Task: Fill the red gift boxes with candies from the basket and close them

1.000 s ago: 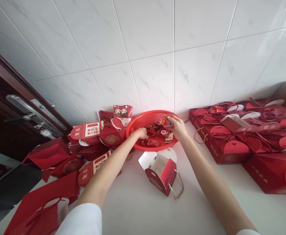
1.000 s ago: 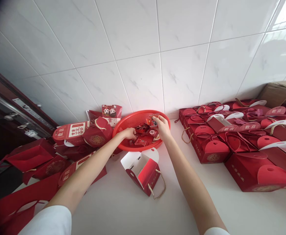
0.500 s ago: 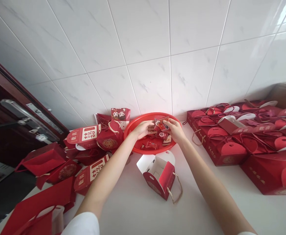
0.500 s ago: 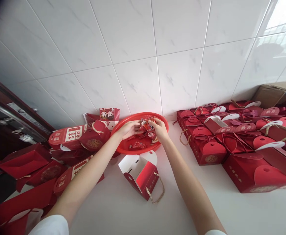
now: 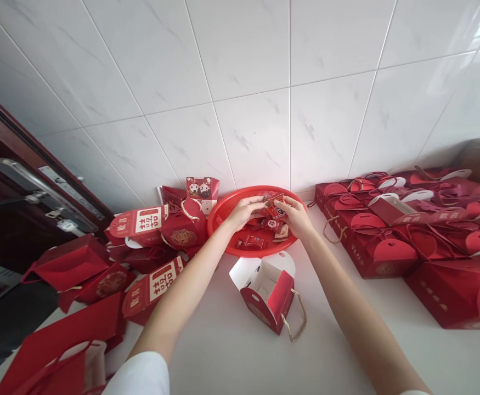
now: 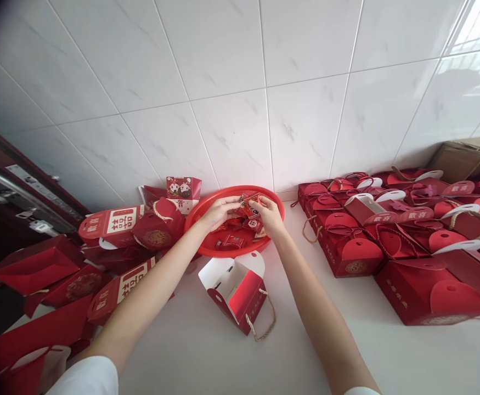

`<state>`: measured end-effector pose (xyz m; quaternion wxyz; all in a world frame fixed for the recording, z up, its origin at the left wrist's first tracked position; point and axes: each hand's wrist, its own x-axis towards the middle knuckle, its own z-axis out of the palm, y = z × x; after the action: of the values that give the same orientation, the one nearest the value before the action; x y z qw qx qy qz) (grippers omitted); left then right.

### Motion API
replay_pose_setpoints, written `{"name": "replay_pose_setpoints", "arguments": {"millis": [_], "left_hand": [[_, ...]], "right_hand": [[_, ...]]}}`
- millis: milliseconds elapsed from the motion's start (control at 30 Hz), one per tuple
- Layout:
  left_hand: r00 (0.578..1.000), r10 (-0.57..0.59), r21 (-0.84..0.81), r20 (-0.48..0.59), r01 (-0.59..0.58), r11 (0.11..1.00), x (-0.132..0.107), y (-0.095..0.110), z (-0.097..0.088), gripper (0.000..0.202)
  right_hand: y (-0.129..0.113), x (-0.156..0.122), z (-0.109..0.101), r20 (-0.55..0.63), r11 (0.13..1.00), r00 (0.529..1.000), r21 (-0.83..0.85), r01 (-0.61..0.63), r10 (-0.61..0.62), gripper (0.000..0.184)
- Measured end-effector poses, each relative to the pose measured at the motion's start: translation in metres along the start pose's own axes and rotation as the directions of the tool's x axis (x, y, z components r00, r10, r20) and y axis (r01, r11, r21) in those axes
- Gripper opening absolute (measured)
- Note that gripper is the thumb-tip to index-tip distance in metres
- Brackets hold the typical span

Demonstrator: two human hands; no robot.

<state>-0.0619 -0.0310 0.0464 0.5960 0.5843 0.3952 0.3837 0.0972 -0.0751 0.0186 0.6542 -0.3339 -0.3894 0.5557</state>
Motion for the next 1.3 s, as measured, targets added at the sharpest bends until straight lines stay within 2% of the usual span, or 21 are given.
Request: {"name": "replay_pose_setpoints", "arguments": {"millis": [100, 200, 333, 433, 533, 633, 733, 833, 900, 967, 1067, 1100, 1133, 1167, 1200, 1300], "left_hand": [[1.0, 0.027, 0.047, -0.011, -0.027, 0.999, 0.0, 0.001, -0.002, 0.032], [0.999, 0.023, 0.078, -0.039, -0.02, 0.997, 0.003, -0.003, -0.006, 0.025], [0.995, -0.073, 0.184, -0.066, 0.084, 0.979, 0.008, -0.012, -0.01, 0.014], [0.991, -0.129, 0.238, -0.025, 0.132, 0.962, 0.008, -0.015, -0.011, 0.005], [0.987, -0.154, 0.282, 0.05, 0.134, 0.95, 0.001, -0.013, -0.009, 0.007], [0.979, -0.099, 0.471, 0.18, 0.003, 0.882, -0.018, -0.003, -0.006, 0.013], [0.95, -0.029, 0.67, 0.31, -0.197, 0.716, -0.052, 0.013, -0.003, 0.021], [0.922, -0.11, 0.756, 0.371, -0.231, 0.612, -0.093, 0.028, -0.003, 0.02], [0.92, -0.192, 0.831, 0.342, -0.201, 0.518, -0.117, 0.035, -0.004, 0.023], [0.922, -0.256, 0.889, 0.289, -0.16, 0.429, -0.134, 0.037, -0.006, 0.033], [0.904, -0.307, 0.9, 0.297, -0.157, 0.407, -0.146, 0.034, -0.011, 0.047], [0.897, -0.31, 0.891, 0.315, -0.167, 0.422, -0.148, 0.032, -0.012, 0.05], [0.892, -0.31, 0.883, 0.329, -0.175, 0.435, -0.148, 0.031, -0.013, 0.052], [0.89, -0.31, 0.879, 0.336, -0.177, 0.443, -0.149, 0.029, -0.013, 0.056], [0.891, -0.309, 0.878, 0.333, -0.174, 0.445, -0.149, 0.029, -0.014, 0.061], [0.892, -0.312, 0.881, 0.326, -0.167, 0.443, -0.151, 0.028, -0.014, 0.069]], "right_hand": [[-0.001, 0.0, 0.0, 0.005, 1.0, 1.0, 0.011, -0.016, 0.016, 0.032], [0.0, 0.0, 0.0, -0.017, 1.0, 1.0, 0.021, 0.004, -0.003, 0.033], [0.002, 0.003, -0.002, -0.059, 0.999, 0.998, 0.043, 0.023, -0.021, 0.033], [0.002, 0.004, -0.003, -0.067, 0.998, 0.998, 0.064, 0.02, -0.016, 0.033], [0.0, 0.004, -0.003, -0.047, 0.998, 0.999, 0.069, 0.006, -0.002, 0.033], [-0.007, 0.001, -0.003, -0.009, 0.997, 0.999, 0.071, -0.032, 0.033, 0.033], [-0.021, -0.005, -0.002, 0.062, 0.997, 0.995, 0.001, -0.073, 0.073, 0.033], [-0.04, -0.018, 0.001, 0.203, 0.977, 0.973, -0.199, -0.074, 0.114, 0.028], [-0.054, -0.029, 0.006, 0.346, 0.932, 0.928, -0.361, -0.008, 0.142, 0.023], [-0.066, -0.04, 0.014, 0.511, 0.867, 0.838, -0.489, 0.098, 0.193, 0.019], [-0.074, -0.056, 0.027, 0.691, 0.744, 0.617, -0.622, 0.244, 0.375, 0.016], [-0.074, -0.06, 0.031, 0.71, 0.699, 0.546, -0.656, 0.284, 0.445, 0.015], [-0.072, -0.064, 0.035, 0.709, 0.652, 0.494, -0.686, 0.323, 0.502, 0.015], [-0.07, -0.067, 0.038, 0.697, 0.603, 0.468, -0.712, 0.361, 0.543, 0.014], [-0.067, -0.07, 0.04, 0.679, 0.554, 0.467, -0.733, 0.394, 0.566, 0.014], [-0.06, -0.074, 0.043, 0.639, 0.456, 0.512, -0.769, 0.447, 0.574, 0.015]]}}
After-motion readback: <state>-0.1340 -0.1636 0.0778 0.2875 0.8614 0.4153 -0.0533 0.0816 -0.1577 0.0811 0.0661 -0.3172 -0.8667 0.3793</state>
